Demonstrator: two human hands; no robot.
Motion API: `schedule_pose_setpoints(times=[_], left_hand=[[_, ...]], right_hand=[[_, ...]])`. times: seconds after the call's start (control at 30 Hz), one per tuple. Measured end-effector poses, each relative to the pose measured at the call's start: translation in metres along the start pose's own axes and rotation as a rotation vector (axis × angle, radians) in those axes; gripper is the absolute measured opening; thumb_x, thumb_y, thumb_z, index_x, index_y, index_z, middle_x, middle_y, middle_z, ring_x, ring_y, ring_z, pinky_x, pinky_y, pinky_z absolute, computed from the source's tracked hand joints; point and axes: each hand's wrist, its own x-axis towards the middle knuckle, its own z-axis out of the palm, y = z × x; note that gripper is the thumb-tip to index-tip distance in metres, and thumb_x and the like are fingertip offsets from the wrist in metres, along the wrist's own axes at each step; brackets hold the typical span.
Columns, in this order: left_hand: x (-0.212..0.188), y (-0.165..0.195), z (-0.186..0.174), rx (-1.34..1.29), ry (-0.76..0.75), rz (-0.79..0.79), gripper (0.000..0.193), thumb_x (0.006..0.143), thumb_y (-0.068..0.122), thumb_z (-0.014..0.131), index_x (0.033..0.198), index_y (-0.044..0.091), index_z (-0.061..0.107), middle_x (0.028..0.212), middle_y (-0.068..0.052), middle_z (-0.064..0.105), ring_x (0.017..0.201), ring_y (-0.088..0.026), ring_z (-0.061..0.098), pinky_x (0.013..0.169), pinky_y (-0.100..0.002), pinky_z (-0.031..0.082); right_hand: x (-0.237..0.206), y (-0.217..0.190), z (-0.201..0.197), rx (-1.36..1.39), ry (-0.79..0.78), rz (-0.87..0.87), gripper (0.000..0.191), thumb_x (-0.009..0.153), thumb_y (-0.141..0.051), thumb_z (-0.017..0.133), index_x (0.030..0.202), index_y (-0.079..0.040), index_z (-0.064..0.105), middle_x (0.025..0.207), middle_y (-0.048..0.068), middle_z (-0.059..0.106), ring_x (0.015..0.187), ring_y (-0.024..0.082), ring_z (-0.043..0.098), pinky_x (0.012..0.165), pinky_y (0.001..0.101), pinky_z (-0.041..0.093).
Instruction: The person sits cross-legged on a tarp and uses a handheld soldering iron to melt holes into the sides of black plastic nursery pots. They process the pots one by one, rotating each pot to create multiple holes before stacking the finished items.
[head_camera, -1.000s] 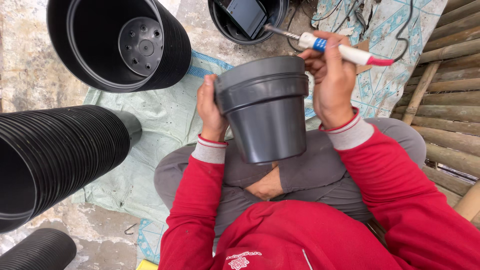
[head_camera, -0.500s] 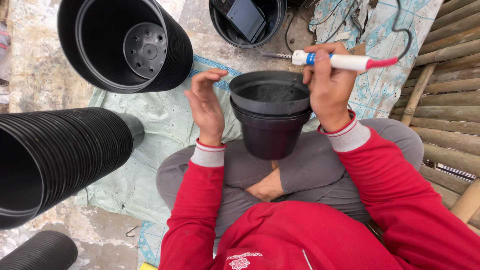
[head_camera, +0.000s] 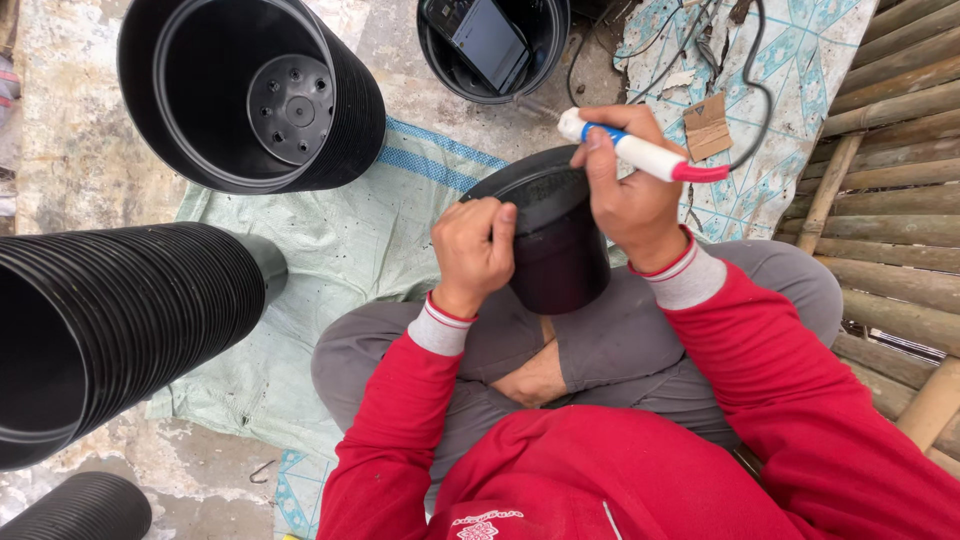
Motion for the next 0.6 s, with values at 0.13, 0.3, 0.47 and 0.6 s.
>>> schedule_pose_setpoints(times=[0.13,0.3,0.47,0.6], left_hand=[[0.002,-0.022,0.004,0.093,0.035,-0.17,0.038,0.106,0.022,0.058,0.073,0.005,0.055,0.067,-0.017,0.056,0.06,-0.039,0.054,0.056,-0.048,0.037],[0.008,-0.042,0.011,0.245,-0.016,-0.324,0.044,0.106,0.033,0.055,0.07,0.01,0.061,0.06,-0.016,0.059,0.054,-0.039,0.058,0.051,-0.048,0.04],[0.014,-0.049,0.017,0.3,-0.046,-0.371,0.047,0.107,0.039,0.05,0.071,0.012,0.065,0.061,-0.014,0.062,0.055,-0.039,0.059,0.052,-0.048,0.042],[0.014,-0.048,0.02,0.291,-0.044,-0.356,0.048,0.108,0.039,0.047,0.073,0.012,0.065,0.061,-0.013,0.063,0.054,-0.038,0.06,0.052,-0.047,0.043]], right_hand=[[-0.002,0.007,-0.016,0.16,0.03,-0.01,0.013,0.119,-0.007,0.059,0.119,0.006,0.058,0.101,0.011,0.069,0.08,0.012,0.066,0.072,0.0243,0.053],[-0.013,0.008,-0.025,0.16,0.039,0.109,0.012,0.115,-0.008,0.063,0.11,0.003,0.06,0.083,0.006,0.065,0.067,0.008,0.06,0.062,0.0225,0.048],[-0.018,0.002,-0.021,-0.051,-0.046,0.039,0.016,0.113,-0.006,0.064,0.101,0.004,0.065,0.084,0.009,0.067,0.069,0.01,0.058,0.065,0.0245,0.046],[-0.016,-0.003,-0.014,-0.093,-0.087,0.009,0.013,0.109,-0.006,0.065,0.1,0.003,0.066,0.085,0.009,0.07,0.069,0.01,0.062,0.063,0.0243,0.048]])
